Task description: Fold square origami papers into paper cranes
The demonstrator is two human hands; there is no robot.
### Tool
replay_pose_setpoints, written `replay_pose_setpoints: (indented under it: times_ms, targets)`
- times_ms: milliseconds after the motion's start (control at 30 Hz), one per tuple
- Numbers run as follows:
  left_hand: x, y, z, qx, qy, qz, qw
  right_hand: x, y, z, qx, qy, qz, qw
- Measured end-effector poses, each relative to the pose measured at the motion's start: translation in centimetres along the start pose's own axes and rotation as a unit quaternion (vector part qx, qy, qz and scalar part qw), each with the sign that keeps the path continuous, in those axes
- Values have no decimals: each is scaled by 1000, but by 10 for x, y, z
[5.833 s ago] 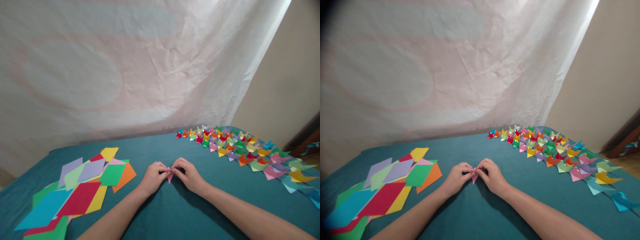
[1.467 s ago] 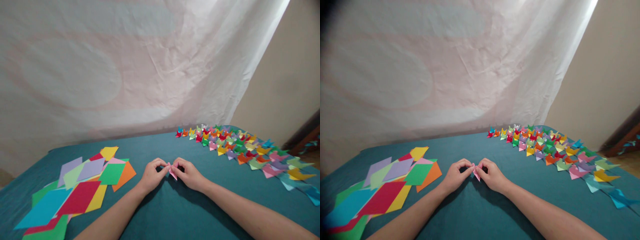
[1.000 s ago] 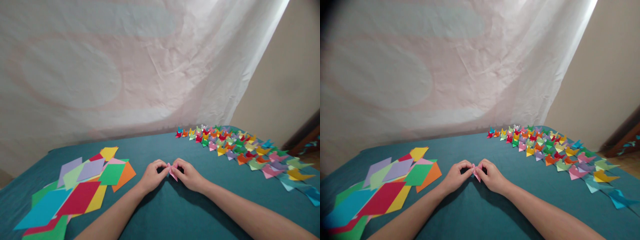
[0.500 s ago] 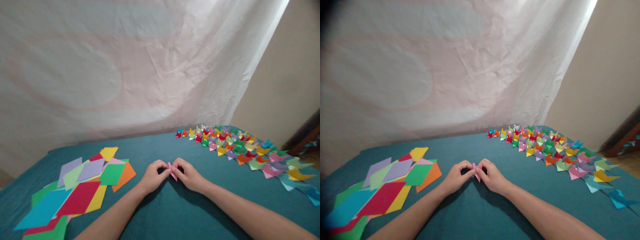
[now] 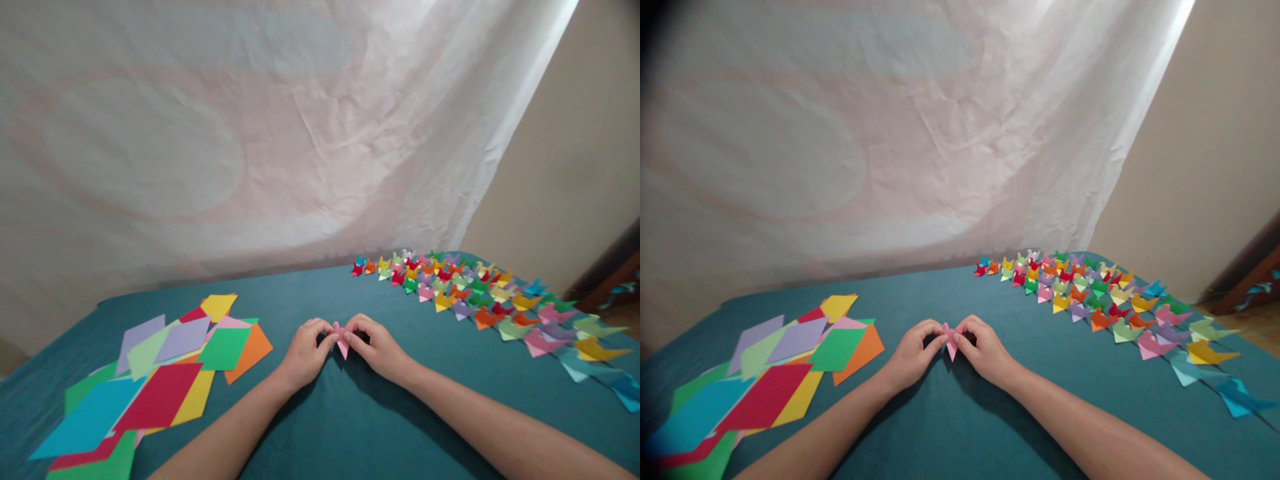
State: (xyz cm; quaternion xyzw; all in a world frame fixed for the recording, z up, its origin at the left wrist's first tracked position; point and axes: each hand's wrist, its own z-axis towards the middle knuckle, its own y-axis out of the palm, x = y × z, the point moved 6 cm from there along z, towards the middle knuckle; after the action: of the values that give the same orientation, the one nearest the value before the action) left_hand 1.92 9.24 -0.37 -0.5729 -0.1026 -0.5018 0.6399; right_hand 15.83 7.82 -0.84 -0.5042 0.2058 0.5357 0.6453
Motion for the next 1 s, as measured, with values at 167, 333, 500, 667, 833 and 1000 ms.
replay_pose_setpoints:
  times_ms: [167,333,500,667,833,1000]
  targets:
    - [2,-3,0,5,13,11,1000,7,-2,-1,27,5,-9,1000]
    - [6,-4,-1,14,16,15,1000,6,-2,-1,23,12,2,1000]
    - [9,-4,-2,10,14,29,999,1,-2,0,12,7,4,1000]
    - [9,-4,0,-5,7,13,1000,5,-2,-1,26,10,0,1000]
    - [4,-3,0,4,10,-6,1000,9,-4,0,39,20,3,999]
    - [-5,-2,-2,48,-19,3,999,9,-7,0,54,34,11,998]
